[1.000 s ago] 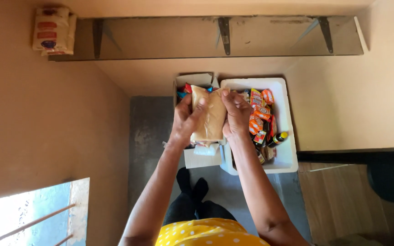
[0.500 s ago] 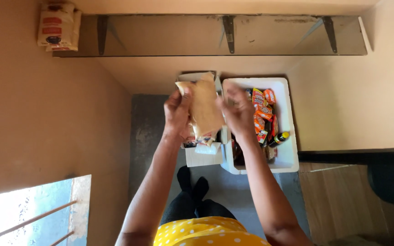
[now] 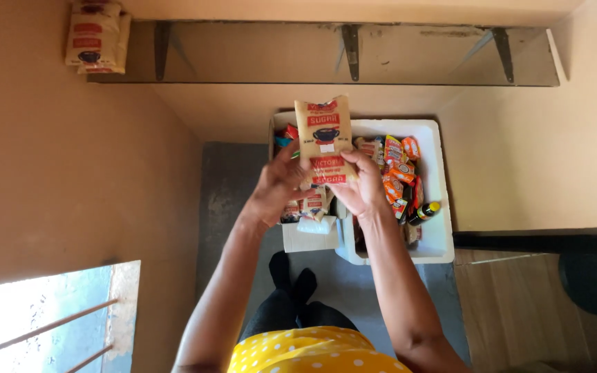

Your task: The recorder is taking small packets of sugar from a box and placing them neatly on a glass shelf.

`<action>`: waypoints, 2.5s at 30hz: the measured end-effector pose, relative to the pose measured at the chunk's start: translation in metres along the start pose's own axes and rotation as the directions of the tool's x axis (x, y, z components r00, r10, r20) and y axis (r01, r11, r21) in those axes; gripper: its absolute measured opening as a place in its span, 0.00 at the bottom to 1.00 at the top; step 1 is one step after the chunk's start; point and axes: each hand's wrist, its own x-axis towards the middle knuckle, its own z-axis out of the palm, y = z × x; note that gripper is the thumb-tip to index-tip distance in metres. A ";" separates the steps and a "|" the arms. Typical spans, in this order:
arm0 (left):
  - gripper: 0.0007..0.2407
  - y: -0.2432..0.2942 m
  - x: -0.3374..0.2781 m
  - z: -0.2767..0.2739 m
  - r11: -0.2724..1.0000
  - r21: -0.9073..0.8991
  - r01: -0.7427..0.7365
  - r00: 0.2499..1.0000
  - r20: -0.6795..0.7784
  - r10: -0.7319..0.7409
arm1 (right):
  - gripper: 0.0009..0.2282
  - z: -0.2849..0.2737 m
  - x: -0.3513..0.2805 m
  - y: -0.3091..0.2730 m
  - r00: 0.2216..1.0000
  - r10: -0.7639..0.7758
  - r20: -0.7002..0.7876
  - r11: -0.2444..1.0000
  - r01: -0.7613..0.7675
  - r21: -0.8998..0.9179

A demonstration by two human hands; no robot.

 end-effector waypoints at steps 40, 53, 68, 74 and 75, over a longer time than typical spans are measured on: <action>0.34 0.128 0.060 -0.267 0.509 0.559 -0.655 0.606 -0.014 0.795 | 0.42 0.177 0.249 0.142 0.841 -0.162 0.516 0.244 0.541 -0.805; 0.37 0.189 0.158 -0.390 0.445 0.674 -0.589 0.623 0.027 0.782 | 0.43 0.205 0.392 0.217 0.792 -0.275 0.546 0.162 0.598 -0.785; 0.23 0.156 0.222 -0.387 0.132 0.991 0.019 0.692 -0.108 0.714 | 0.34 0.166 0.482 0.234 0.884 -0.228 0.407 0.117 0.440 -0.890; 0.26 0.136 0.228 -0.396 -0.200 0.980 0.005 0.561 0.163 0.811 | 0.25 0.163 0.468 0.235 0.752 -0.304 0.585 -0.321 0.497 -0.806; 0.27 0.127 0.235 -0.404 -0.216 0.976 -0.009 0.565 0.183 0.805 | 0.26 0.163 0.464 0.234 0.805 -0.248 0.539 -0.270 0.477 -0.837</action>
